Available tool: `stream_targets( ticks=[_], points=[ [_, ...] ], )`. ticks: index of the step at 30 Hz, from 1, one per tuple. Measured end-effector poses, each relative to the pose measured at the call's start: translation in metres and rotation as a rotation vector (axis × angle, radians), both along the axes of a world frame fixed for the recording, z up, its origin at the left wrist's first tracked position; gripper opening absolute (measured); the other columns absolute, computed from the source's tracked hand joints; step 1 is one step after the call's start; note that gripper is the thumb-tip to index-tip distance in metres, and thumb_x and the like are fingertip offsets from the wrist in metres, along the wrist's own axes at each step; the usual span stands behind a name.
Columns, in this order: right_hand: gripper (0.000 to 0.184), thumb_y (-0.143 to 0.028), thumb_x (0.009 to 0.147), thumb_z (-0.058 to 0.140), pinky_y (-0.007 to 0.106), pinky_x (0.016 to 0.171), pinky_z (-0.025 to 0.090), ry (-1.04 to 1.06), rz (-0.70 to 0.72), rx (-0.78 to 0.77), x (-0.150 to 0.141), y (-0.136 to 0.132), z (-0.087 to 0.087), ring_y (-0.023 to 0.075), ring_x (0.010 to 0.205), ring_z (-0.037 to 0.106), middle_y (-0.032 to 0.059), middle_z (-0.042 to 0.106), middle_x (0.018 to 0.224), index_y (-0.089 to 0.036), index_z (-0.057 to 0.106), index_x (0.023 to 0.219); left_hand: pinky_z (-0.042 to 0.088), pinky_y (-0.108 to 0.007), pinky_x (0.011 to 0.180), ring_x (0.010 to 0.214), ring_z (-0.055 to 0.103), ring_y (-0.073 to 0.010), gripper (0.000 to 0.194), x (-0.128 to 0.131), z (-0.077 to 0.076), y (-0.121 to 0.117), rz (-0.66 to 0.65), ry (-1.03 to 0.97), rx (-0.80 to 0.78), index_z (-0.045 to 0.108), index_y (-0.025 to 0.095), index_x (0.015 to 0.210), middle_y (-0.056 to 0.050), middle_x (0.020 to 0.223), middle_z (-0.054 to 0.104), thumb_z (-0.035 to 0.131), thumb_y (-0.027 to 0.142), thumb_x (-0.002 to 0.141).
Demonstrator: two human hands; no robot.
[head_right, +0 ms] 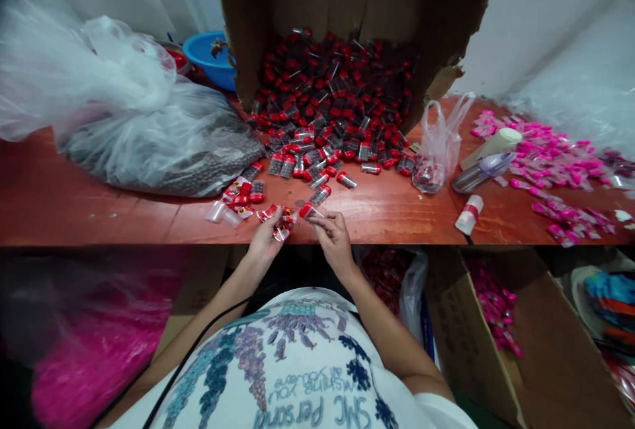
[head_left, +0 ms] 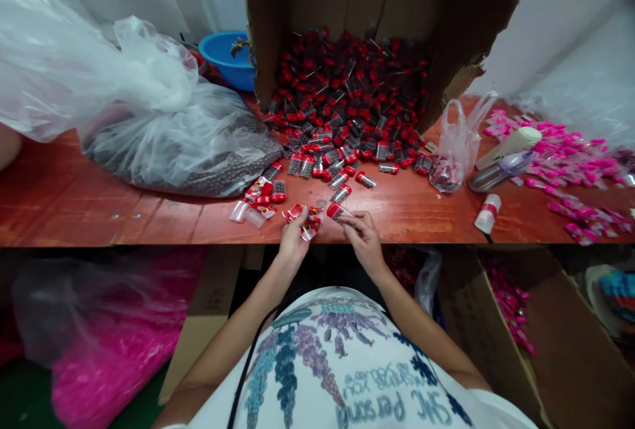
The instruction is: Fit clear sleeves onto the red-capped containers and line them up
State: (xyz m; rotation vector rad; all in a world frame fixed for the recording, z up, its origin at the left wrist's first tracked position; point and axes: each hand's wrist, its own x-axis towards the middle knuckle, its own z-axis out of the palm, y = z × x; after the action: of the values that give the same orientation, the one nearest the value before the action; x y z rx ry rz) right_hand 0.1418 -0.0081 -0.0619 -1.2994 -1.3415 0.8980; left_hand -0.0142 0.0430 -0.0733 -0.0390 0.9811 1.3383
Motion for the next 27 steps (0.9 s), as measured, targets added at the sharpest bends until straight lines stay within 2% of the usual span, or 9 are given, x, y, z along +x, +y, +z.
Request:
stream_targets(
  ticks=[3, 10, 16, 27],
  points=[
    [0.022, -0.03, 0.084, 0.056, 0.024, 0.063, 0.056, 0.086, 0.037, -0.044, -0.01, -0.006, 0.005, 0.0136, 0.083, 0.056, 0.0039, 0.044, 0.103, -0.027, 0.071, 0.1, 0.054, -0.023, 0.059, 0.057, 0.063, -0.0115, 0.013, 0.003, 0.001, 0.001, 0.011, 0.01, 0.018, 0.062, 0.012, 0.074, -0.003, 0.067, 0.068, 0.073, 0.009, 0.07],
    [0.022, -0.033, 0.081, 0.06, 0.025, 0.062, 0.059, 0.255, 0.015, -0.128, -0.014, -0.005, 0.003, 0.0117, 0.077, 0.056, 0.0019, 0.046, 0.098, -0.028, 0.071, 0.1, 0.054, -0.025, 0.059, 0.056, 0.062, -0.0119, 0.019, 0.007, 0.007, -0.005, 0.069, 0.07, 0.112, 0.063, 0.011, 0.071, -0.001, 0.066, 0.068, 0.079, 0.012, 0.062],
    [0.022, -0.033, 0.08, 0.06, 0.023, 0.058, 0.057, 0.262, 0.019, -0.125, -0.019, -0.009, 0.005, 0.0103, 0.072, 0.055, 0.0014, 0.046, 0.097, -0.028, 0.072, 0.098, 0.054, -0.027, 0.063, 0.056, 0.062, -0.0115, 0.024, 0.005, 0.006, -0.005, 0.141, 0.106, 0.147, 0.062, 0.013, 0.069, 0.001, 0.064, 0.066, 0.082, 0.017, 0.059],
    [0.021, -0.032, 0.079, 0.062, 0.022, 0.057, 0.058, 0.268, 0.018, -0.139, -0.021, -0.012, 0.011, 0.0101, 0.072, 0.055, 0.0019, 0.046, 0.097, -0.027, 0.073, 0.096, 0.051, -0.026, 0.062, 0.06, 0.062, -0.0118, 0.028, 0.001, 0.001, -0.006, 0.175, 0.139, 0.156, 0.058, 0.014, 0.064, 0.001, 0.063, 0.064, 0.083, 0.023, 0.057]
  ],
)
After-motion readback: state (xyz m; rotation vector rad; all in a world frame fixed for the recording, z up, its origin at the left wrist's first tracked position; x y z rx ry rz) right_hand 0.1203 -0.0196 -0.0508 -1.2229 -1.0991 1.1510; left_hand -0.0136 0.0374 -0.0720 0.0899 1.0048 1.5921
